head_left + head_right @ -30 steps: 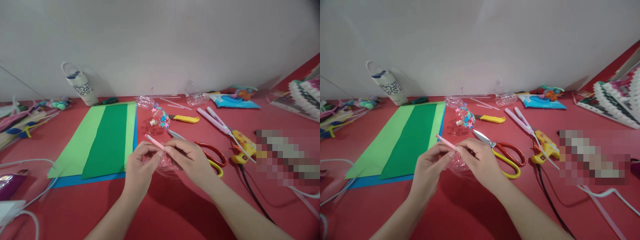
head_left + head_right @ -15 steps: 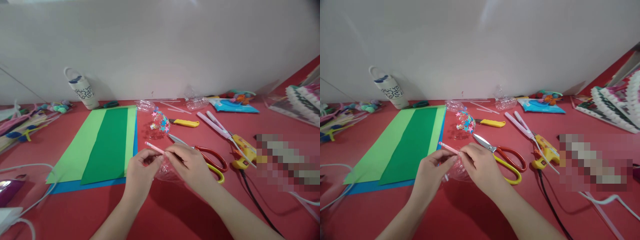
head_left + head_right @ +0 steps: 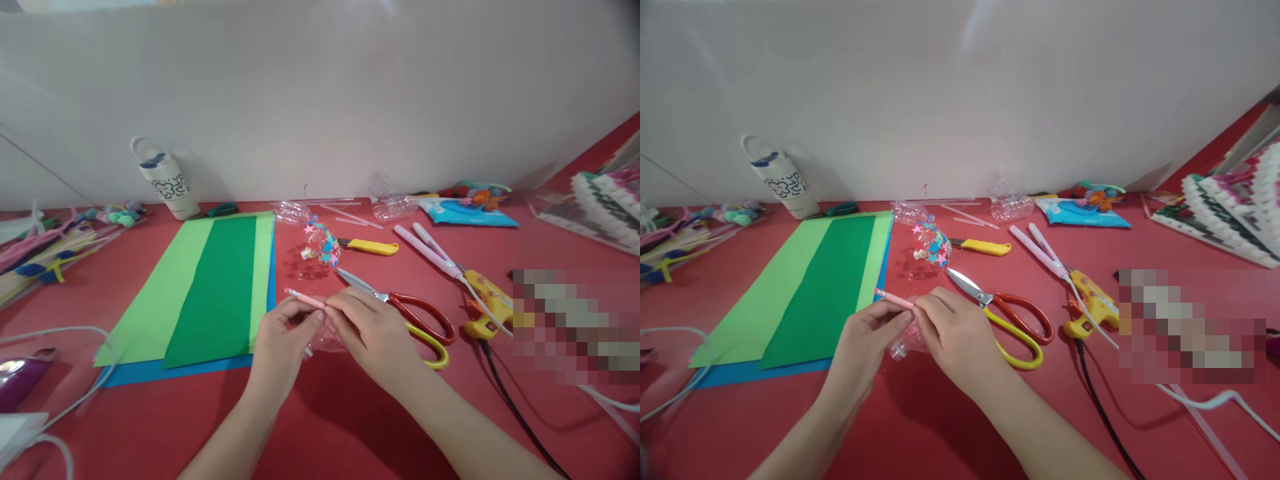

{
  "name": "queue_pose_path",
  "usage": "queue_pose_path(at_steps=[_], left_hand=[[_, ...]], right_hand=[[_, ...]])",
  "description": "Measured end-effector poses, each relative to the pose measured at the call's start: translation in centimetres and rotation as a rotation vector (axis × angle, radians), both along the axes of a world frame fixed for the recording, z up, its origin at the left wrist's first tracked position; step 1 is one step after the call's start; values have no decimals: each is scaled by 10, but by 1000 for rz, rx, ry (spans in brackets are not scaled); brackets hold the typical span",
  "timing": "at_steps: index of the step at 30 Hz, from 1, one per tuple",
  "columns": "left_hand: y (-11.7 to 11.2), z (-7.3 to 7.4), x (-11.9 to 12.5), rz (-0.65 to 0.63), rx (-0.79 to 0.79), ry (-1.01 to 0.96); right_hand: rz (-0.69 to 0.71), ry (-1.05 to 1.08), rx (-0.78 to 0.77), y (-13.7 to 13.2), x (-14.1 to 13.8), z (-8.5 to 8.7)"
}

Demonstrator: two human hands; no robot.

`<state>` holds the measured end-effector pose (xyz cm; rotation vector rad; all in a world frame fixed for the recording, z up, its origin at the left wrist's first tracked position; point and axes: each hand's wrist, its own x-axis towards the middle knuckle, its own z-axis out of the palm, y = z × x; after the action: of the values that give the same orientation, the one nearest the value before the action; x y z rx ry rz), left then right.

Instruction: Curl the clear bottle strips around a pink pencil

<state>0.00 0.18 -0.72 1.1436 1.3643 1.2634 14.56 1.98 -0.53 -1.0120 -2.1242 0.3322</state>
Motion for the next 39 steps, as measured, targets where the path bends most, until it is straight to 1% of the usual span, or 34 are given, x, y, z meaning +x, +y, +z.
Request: queue_pose_path(at_steps=[3,6,8,13,15,17,19,24,28,31,34,39], left_hand=[[-1,2,-1,-7,77,36],[-4,7,-1,18,183,160],[-5,9,-1,24,219,220],[-3,6,-1,9,204,239],[-3,6,-1,3,201,224],[-3,7,-1,8,212,219],[-4,8,0,21,237,236],[-6,10,0,38,302,293],[-8,10,0,38,294,288],[-9,10,0,28,270,294],[-9,12,0,39,240,302],[-9,13,-1,28,212,293]], right_hand=[[25,88,-99,-1,0,2],[32,162,-191,-1,-1,6],[18,202,-249,-2,-3,8],[-50,310,-407,-3,-5,9],[-56,318,-422,-3,-4,10],[-35,315,-406,-3,-4,11],[-24,351,-441,-2,-3,13],[21,522,-703,1,-3,16],[61,676,-829,2,-3,13],[68,749,-919,3,-3,11],[81,789,-966,4,-3,10],[116,827,-990,5,-1,9]])
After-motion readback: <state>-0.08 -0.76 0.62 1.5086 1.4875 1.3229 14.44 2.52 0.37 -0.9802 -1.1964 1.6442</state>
